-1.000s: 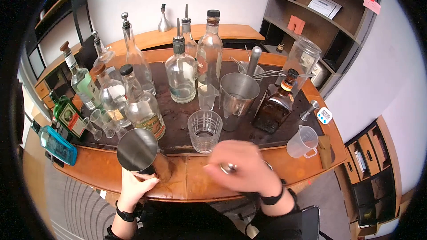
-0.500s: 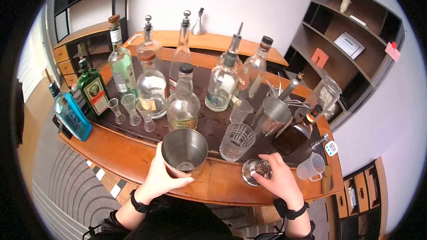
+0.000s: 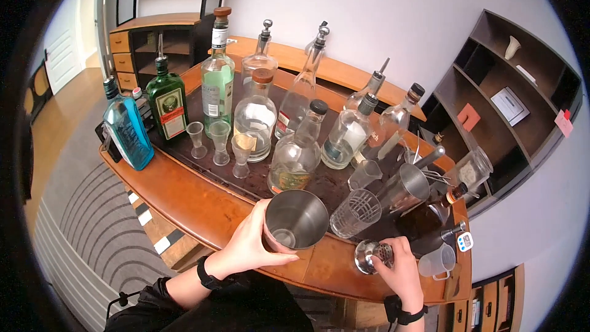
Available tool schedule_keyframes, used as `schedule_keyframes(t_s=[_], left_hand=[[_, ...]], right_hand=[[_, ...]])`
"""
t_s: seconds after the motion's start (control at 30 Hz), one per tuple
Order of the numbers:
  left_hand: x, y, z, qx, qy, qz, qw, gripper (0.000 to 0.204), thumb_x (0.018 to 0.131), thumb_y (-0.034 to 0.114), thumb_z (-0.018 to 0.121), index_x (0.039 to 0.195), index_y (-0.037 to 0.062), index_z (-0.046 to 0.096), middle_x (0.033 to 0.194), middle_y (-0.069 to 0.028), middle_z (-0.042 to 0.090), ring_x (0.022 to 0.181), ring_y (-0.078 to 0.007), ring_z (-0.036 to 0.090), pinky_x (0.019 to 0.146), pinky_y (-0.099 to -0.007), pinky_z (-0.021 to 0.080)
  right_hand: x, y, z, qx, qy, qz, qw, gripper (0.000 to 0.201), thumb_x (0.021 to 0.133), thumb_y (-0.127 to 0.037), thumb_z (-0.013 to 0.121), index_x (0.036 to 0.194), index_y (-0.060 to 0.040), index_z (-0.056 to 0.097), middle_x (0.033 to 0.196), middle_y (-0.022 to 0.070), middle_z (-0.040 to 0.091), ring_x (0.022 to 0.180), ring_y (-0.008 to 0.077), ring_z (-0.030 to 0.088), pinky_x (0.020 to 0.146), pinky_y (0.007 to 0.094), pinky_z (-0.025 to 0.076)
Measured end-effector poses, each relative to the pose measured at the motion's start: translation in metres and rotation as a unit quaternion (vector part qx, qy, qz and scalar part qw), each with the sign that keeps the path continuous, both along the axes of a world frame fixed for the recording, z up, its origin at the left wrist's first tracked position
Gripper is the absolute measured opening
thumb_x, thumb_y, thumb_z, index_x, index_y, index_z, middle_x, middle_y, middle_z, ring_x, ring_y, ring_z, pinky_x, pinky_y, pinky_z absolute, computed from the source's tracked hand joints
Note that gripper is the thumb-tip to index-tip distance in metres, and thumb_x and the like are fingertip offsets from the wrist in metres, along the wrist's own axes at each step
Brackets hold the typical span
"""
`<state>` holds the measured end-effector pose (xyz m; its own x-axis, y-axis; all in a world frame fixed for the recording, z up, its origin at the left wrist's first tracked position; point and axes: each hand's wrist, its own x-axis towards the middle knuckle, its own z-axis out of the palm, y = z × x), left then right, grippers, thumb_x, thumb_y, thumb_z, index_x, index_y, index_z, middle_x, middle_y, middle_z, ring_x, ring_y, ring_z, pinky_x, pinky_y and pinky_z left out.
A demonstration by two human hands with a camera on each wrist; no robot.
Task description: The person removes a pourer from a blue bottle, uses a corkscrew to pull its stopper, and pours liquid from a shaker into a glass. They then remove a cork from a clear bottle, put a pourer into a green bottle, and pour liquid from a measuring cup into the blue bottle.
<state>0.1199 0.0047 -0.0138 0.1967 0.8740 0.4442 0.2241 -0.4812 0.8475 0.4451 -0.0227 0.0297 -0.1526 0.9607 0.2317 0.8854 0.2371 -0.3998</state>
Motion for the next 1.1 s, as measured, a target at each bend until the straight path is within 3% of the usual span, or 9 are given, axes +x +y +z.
schedule_keyframes(t_s=[0.13,0.23,0.3,0.53,0.6,0.63,0.77,0.83,1.1], left_hand=[[-0.002,-0.002,0.000,-0.010,-0.008,-0.017,1.000,0.092,0.063,0.030,0.089,0.135,0.0050,0.037,0.127,-0.0153,0.051,0.119,-0.0328,0.054,0.099,-0.0413,0.045],[-0.002,-0.002,-0.003,0.017,0.005,-0.021,1.000,0.093,0.061,0.028,0.090,0.134,0.0054,0.037,0.126,-0.0161,0.052,0.118,-0.0346,0.054,0.099,-0.0433,0.045],[-0.002,-0.004,-0.003,0.074,0.028,-0.017,0.997,0.094,0.060,0.027,0.091,0.133,0.0058,0.037,0.126,-0.0169,0.052,0.118,-0.0359,0.054,0.099,-0.0436,0.045],[-0.002,-0.005,-0.013,0.084,0.034,-0.031,0.995,0.094,0.058,0.027,0.092,0.133,0.0061,0.037,0.128,-0.0175,0.053,0.118,-0.0360,0.054,0.099,-0.0447,0.044],[-0.002,-0.006,-0.014,0.056,0.013,-0.023,0.998,0.096,0.057,0.027,0.092,0.133,0.0064,0.037,0.127,-0.0163,0.053,0.119,-0.0347,0.054,0.100,-0.0443,0.044],[-0.002,-0.006,-0.016,0.058,0.015,-0.032,0.998,0.096,0.057,0.027,0.092,0.133,0.0064,0.037,0.127,-0.0163,0.053,0.119,-0.0347,0.054,0.100,-0.0443,0.044],[-0.001,-0.005,-0.030,0.019,-0.024,-0.036,0.999,0.100,0.055,0.029,0.093,0.134,0.0055,0.037,0.125,-0.0150,0.053,0.118,-0.0311,0.054,0.100,-0.0421,0.043],[-0.001,-0.006,-0.036,-0.065,-0.080,-0.042,0.994,0.101,0.054,0.029,0.093,0.134,0.0038,0.036,0.125,-0.0149,0.053,0.117,-0.0289,0.055,0.100,-0.0416,0.043],[-0.005,-0.010,-0.047,-0.172,-0.107,-0.048,0.978,0.095,0.059,0.020,0.093,0.134,0.0023,0.037,0.125,-0.0122,0.056,0.114,-0.0217,0.056,0.098,-0.0387,0.045]], right_hand=[[-0.002,-0.002,0.000,0.003,0.006,-0.002,1.000,0.033,0.077,-0.012,0.075,0.104,-0.0027,0.058,0.096,0.0133,0.053,0.079,0.0298,0.061,0.071,0.0359,0.050],[-0.004,-0.004,0.000,-0.024,0.036,-0.018,0.999,0.032,0.075,-0.006,0.073,0.103,-0.0016,0.059,0.096,0.0113,0.053,0.078,0.0232,0.058,0.067,0.0309,0.048],[-0.003,-0.004,-0.003,-0.014,0.042,-0.016,0.999,0.032,0.077,-0.013,0.075,0.102,-0.0024,0.059,0.096,0.0127,0.053,0.076,0.0262,0.060,0.068,0.0330,0.049],[0.006,-0.003,-0.012,-0.020,0.048,-0.020,0.998,0.036,0.079,-0.016,0.074,0.109,-0.0031,0.058,0.101,0.0148,0.055,0.084,0.0331,0.062,0.074,0.0367,0.051],[0.010,-0.003,-0.016,-0.014,0.027,0.021,0.999,0.043,0.078,-0.014,0.074,0.117,-0.0041,0.057,0.106,0.0116,0.056,0.081,0.0227,0.061,0.067,0.0308,0.050],[0.010,-0.005,-0.015,-0.011,0.030,0.012,0.999,0.043,0.078,-0.014,0.074,0.117,-0.0041,0.057,0.106,0.0116,0.056,0.081,0.0227,0.061,0.067,0.0308,0.050],[0.005,-0.012,-0.011,-0.044,0.051,0.002,0.998,0.056,0.078,-0.019,0.075,0.128,-0.0065,0.052,0.110,0.0120,0.056,0.079,0.0247,0.061,0.070,0.0320,0.050],[0.001,-0.014,-0.003,-0.081,0.058,0.002,0.995,0.057,0.081,-0.029,0.074,0.127,-0.0065,0.051,0.114,0.0166,0.057,0.094,0.0377,0.063,0.080,0.0411,0.051],[0.013,-0.016,-0.019,-0.046,0.027,0.030,0.998,0.062,0.081,-0.039,0.072,0.131,-0.0100,0.049,0.126,0.0246,0.053,0.110,0.0452,0.057,0.089,0.0455,0.050]])
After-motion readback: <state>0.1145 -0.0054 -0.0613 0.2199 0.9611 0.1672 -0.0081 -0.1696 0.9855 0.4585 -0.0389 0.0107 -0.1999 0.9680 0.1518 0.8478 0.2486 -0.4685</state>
